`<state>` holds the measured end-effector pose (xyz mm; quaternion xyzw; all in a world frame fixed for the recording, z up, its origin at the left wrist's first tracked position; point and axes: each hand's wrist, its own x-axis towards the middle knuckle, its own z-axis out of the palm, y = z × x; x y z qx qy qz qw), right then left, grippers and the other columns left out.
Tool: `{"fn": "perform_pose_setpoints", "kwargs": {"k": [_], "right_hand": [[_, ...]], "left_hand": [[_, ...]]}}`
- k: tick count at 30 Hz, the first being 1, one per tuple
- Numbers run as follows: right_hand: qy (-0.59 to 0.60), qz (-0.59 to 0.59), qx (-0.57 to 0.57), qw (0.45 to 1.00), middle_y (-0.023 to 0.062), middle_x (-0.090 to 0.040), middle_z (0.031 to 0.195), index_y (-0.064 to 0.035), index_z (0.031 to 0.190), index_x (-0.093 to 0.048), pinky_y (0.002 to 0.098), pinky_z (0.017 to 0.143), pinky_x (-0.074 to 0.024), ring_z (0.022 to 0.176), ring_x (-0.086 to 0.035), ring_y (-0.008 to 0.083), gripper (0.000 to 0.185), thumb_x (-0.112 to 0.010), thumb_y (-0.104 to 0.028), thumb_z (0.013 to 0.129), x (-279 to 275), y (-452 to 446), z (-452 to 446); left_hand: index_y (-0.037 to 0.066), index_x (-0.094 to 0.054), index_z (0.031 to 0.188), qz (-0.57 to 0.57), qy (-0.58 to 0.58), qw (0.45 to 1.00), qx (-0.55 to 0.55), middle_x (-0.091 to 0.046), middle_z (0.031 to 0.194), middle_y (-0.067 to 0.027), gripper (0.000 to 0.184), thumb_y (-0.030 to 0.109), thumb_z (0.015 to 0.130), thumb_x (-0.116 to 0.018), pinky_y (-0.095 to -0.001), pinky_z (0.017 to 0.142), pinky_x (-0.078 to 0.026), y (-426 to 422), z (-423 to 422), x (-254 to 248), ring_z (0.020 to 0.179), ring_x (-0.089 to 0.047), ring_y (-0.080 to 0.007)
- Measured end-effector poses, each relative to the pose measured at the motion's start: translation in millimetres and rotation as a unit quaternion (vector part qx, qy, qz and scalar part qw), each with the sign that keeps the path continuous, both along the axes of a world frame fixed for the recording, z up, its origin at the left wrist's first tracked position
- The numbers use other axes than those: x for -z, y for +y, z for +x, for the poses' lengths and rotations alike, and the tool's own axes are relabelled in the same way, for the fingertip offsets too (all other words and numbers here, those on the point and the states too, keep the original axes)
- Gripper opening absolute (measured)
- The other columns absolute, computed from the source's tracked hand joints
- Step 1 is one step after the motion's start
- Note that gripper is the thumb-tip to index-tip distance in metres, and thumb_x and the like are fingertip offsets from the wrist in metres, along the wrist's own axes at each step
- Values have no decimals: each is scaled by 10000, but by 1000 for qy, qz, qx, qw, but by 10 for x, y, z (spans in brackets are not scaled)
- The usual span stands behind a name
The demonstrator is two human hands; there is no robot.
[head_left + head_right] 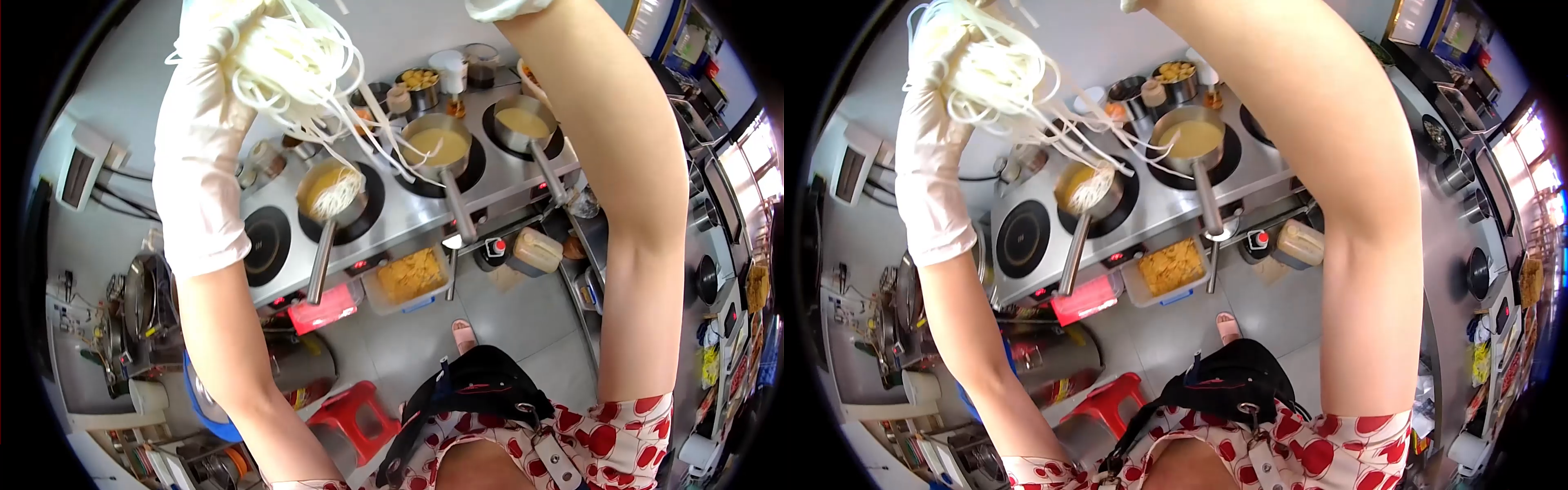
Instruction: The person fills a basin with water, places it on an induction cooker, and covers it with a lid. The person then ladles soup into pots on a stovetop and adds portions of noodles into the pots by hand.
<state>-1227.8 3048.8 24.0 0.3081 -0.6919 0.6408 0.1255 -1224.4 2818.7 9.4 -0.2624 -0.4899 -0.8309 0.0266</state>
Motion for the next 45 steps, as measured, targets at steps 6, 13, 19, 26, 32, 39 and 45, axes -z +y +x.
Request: {"fn": "perform_pose_setpoints", "kwargs": {"k": [6,13,19,26,32,39,45], "right_hand": [[10,18,99,995,106,-599,769,-16,886,-591,307,636,-445,677,-545,168,215,-479,-194,842,83,412,-478],[-9,21,152,988,113,-605,692,-9,803,-615,311,576,-450,604,-543,180,222,-455,-160,826,696,826,-1396],[-78,84,273,955,78,-614,790,9,887,-614,276,700,-454,752,-568,177,214,-452,-130,877,1736,857,-1663],[-32,508,265,819,155,-622,797,-3,886,-616,316,731,-467,762,-601,239,233,-497,-202,863,3068,882,-1856],[-247,447,258,820,245,-617,995,21,1012,-617,379,865,-457,988,-584,379,286,-515,-62,759,3293,800,-1467],[-183,249,346,886,173,-655,821,-65,845,-664,380,725,-489,806,-640,310,165,-550,-169,788,3124,500,-1146],[-130,66,72,987,60,-645,894,0,954,-633,251,776,-466,831,-589,120,136,-563,-91,880,2232,-820,-104]], "left_hand": [[7,-584,1056,0,10,1000,-25,-640,949,-89,280,-20,783,-641,-313,781,-522,649,-464,3,864,-623,-188],[18,-499,1222,-35,-66,997,14,-605,1078,-89,424,-27,811,-594,-304,862,-481,1601,-1422,1060,950,-594,-183],[-22,-467,1211,-74,-162,983,44,-579,1096,-110,411,-47,809,-546,-368,833,-510,1697,-1672,2146,950,-590,-224],[-7,-632,983,-307,-231,923,-6,-654,876,-58,270,3,714,-656,-287,714,-490,1665,-1792,3345,763,-607,-181],[-57,-655,904,-615,-167,770,-28,-667,851,-96,226,-12,685,-629,-273,711,-468,1460,-1782,3159,768,-597,-174],[20,-632,1046,-531,26,810,-248,-637,1012,-182,333,180,754,-655,-338,873,-443,328,-382,1919,973,-596,-313],[86,-601,1092,-578,80,663,-469,-598,1059,-93,376,112,731,-705,-417,982,-342,-1251,1554,1637,1029,-539,-261]]}}
